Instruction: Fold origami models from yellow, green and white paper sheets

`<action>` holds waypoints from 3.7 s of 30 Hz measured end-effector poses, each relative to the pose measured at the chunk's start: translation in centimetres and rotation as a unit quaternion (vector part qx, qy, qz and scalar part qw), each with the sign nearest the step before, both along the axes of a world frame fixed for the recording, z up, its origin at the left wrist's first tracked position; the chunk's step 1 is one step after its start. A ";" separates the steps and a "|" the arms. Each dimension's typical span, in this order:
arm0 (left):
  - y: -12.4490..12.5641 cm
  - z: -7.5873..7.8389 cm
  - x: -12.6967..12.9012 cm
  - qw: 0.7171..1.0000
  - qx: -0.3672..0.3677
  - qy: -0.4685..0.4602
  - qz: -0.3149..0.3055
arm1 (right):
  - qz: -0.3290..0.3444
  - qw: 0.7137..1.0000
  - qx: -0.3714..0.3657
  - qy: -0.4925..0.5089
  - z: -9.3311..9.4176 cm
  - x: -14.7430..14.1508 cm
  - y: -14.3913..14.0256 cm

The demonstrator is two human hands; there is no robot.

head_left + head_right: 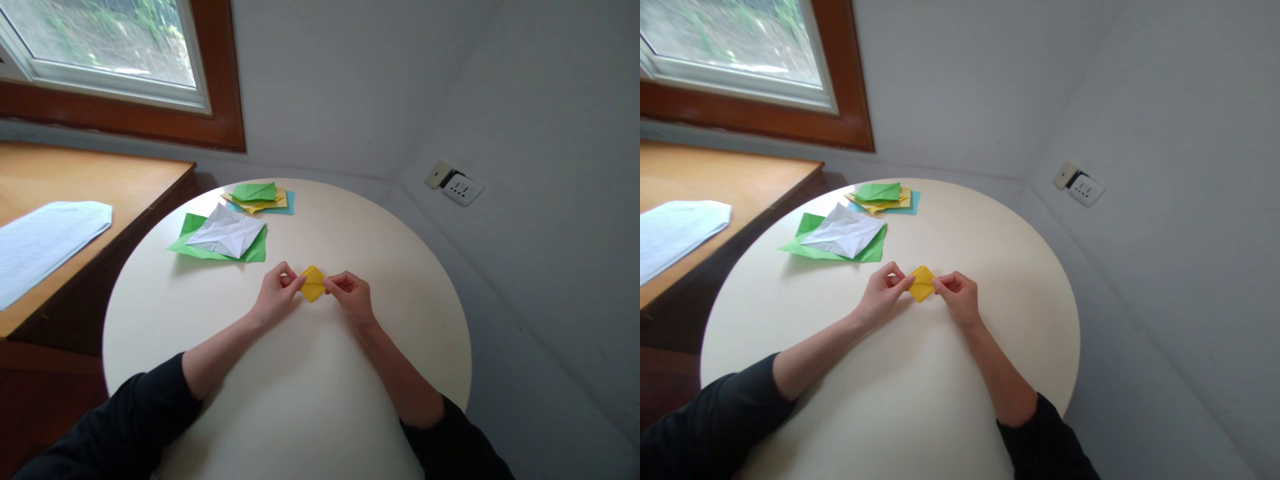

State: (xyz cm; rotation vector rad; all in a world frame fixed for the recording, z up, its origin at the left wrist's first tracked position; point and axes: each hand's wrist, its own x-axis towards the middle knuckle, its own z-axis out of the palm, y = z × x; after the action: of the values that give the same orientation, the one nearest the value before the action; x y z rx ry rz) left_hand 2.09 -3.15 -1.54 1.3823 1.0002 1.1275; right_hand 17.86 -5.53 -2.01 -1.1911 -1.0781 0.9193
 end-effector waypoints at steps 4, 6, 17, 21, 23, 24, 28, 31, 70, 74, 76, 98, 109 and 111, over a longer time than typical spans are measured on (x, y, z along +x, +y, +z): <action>-0.2 0.2 0.0 0.999 -0.009 -0.018 -0.027 | 0.003 1.000 0.001 -0.004 -0.1 0.0 0.0; -0.2 0.3 0.0 0.998 -0.012 -0.035 -0.041 | 0.005 1.000 -0.002 0.002 -0.1 0.0 0.0; 0.3 -0.3 -0.5 0.989 0.078 0.074 -0.102 | 0.009 0.998 -0.021 0.054 -0.5 0.5 0.5; 0.1 -0.4 -0.6 0.984 0.116 0.083 -0.105 | 0.022 0.996 -0.039 0.077 -0.4 0.5 0.5; 0.2 -0.6 -0.5 0.984 0.122 0.092 -0.091 | 0.032 0.994 -0.044 0.097 -0.2 0.5 0.4; 0.2 -0.6 -0.5 0.985 0.120 0.088 -0.087 | 0.040 0.992 -0.044 0.108 -0.1 0.5 0.3; 0.4 -0.6 -0.4 0.991 0.100 0.050 -0.068 | 0.087 0.986 -0.037 0.135 0.5 0.6 0.0; 0.3 -0.1 -0.4 0.995 0.085 0.041 -0.042 | 0.114 0.984 -0.037 0.131 0.7 0.6 -0.2; 0.2 0.6 -0.4 0.994 -0.019 0.017 -0.110 | 0.099 0.991 -0.047 0.076 0.1 0.6 0.0; 0.2 0.6 -0.3 0.992 -0.040 -0.002 -0.117 | 0.100 0.991 -0.054 0.074 0.1 0.5 -0.1; 0.2 0.5 -0.3 0.992 -0.044 -0.002 -0.116 | 0.097 0.990 -0.060 0.078 0.0 0.5 -0.1; 0.3 0.3 -0.2 0.960 -0.155 -0.136 -0.187 | 0.052 0.998 -0.011 0.027 -0.6 0.9 0.3; 0.5 -0.5 0.0 0.974 -0.147 -0.124 -0.123 | 0.071 0.997 0.010 0.006 -0.5 0.7 0.2; 0.3 -0.2 0.1 0.975 -0.143 -0.119 -0.118 | 0.066 0.998 0.008 -0.003 -0.5 0.7 0.2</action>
State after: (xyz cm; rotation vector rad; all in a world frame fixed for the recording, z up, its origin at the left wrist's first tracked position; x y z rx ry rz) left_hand 2.18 -2.82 -1.78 1.0741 0.7672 0.9078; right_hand 18.53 -5.34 -2.54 -1.1202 -1.1770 1.0077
